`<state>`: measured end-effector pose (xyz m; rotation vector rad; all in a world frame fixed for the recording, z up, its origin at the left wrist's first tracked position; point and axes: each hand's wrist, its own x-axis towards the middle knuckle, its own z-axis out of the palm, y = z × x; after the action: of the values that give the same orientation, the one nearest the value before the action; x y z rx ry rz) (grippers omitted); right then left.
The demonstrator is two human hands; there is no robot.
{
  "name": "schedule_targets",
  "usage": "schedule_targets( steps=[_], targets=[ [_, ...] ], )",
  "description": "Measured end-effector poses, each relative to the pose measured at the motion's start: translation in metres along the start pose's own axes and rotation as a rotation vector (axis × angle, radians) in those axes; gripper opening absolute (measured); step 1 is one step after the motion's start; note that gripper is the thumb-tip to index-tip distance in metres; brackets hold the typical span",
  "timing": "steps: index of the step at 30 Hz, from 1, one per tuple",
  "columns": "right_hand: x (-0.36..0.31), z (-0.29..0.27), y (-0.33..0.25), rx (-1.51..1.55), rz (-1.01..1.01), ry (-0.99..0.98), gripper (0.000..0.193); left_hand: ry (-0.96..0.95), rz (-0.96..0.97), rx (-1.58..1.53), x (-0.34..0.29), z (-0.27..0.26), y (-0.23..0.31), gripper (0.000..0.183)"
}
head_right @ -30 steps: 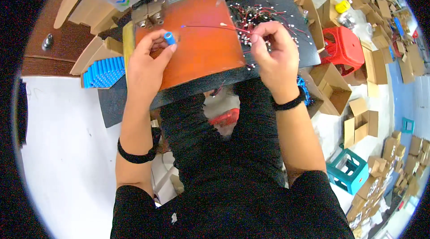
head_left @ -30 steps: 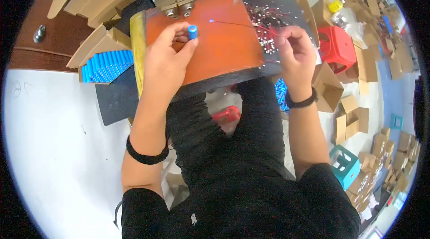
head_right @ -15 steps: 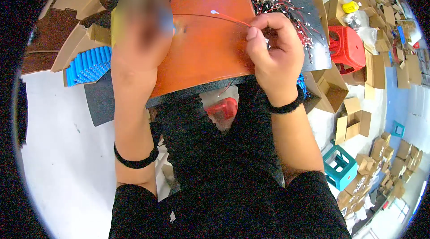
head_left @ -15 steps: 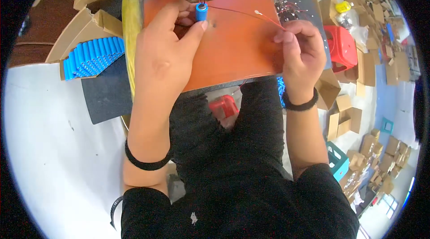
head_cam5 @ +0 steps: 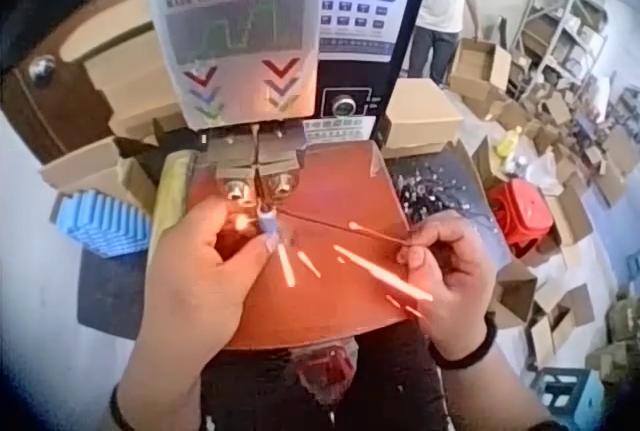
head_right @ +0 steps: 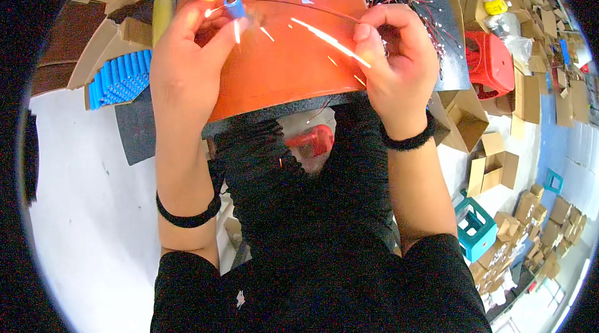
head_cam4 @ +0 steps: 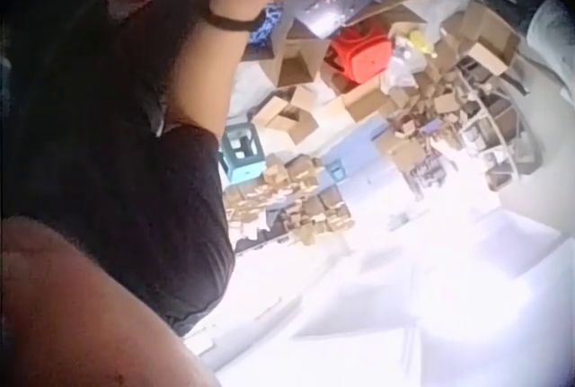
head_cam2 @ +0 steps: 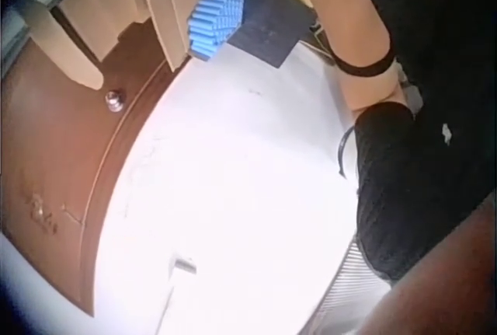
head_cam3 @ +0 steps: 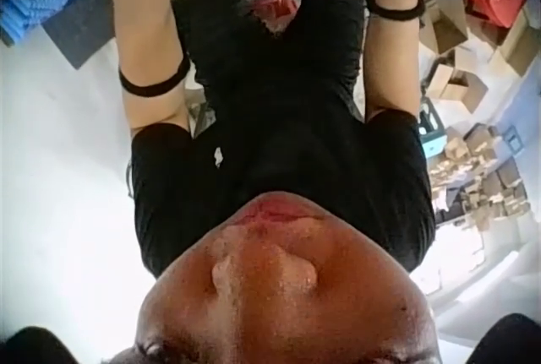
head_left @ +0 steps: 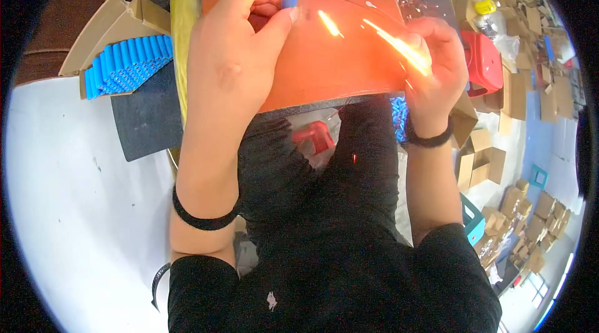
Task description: Using a spot welding machine to connect battery cells and assemble a battery pack.
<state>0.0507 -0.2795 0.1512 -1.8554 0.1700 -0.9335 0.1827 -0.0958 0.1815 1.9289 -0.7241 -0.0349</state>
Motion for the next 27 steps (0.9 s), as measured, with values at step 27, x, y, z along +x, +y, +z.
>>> schedule_targets(
  steps=[27],
  targets=[
    [0.032, 0.020, -0.027, 0.042, 0.112, -0.164, 0.009, -0.096, -0.175, -0.171, -0.008, -0.007, 0.011, 0.023]
  ],
)
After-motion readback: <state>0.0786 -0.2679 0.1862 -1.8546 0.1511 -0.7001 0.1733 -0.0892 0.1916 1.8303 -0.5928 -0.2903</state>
